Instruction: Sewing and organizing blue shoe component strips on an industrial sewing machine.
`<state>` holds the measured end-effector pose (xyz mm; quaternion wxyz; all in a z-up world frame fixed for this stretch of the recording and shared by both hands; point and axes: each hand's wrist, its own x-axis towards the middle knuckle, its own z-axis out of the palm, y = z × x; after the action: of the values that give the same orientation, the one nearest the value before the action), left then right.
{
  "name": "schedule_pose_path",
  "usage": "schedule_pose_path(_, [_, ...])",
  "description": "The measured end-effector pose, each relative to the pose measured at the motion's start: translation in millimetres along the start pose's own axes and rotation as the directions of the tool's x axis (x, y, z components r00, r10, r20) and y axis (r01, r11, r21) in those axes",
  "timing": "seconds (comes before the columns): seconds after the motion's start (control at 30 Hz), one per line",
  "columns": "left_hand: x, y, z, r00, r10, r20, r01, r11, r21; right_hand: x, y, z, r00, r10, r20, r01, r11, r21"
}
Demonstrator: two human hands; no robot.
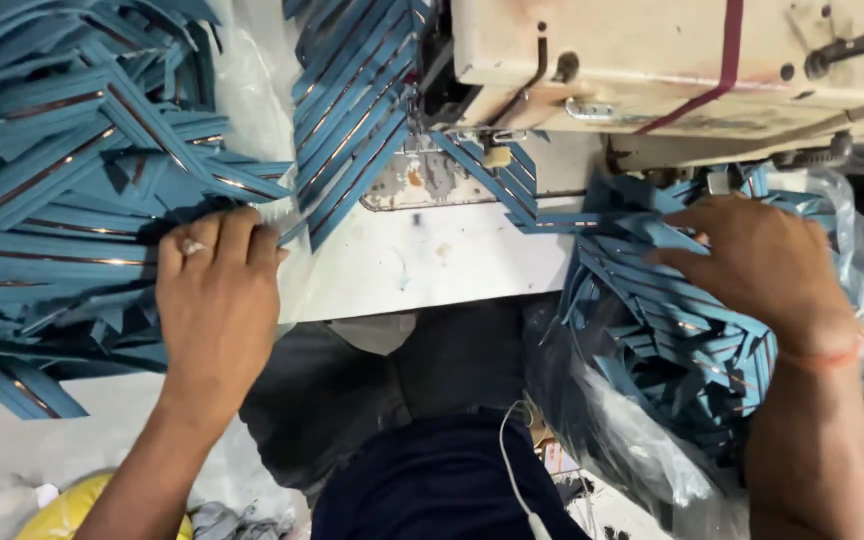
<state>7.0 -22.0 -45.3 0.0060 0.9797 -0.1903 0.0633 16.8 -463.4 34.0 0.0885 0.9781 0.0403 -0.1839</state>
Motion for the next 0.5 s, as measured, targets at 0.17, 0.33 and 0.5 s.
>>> schedule_pose_path(0.17, [4, 13, -28, 0.997, -0.07, -0.019, 0.064, 0.971, -0.23, -6, -19, 2, 0.948, -0.084, -0.306, 0.119, 0.988, 0.096])
schedule_pose_path(0.33, [27, 45, -1, 0.992, -0.078, -0.101, -0.001, 0.783, -0.622, 10, -107, -11, 0.851, -0.151, -0.502, 0.395, 0.815, 0.423])
schedule_pose_path(0.5, [68, 76, 77, 0.993, -0.095, 0.066, 0.116, 0.765, -0.633, 84, -152, 73, 0.74, -0.291, -0.606, 0.392, 0.919, 0.037])
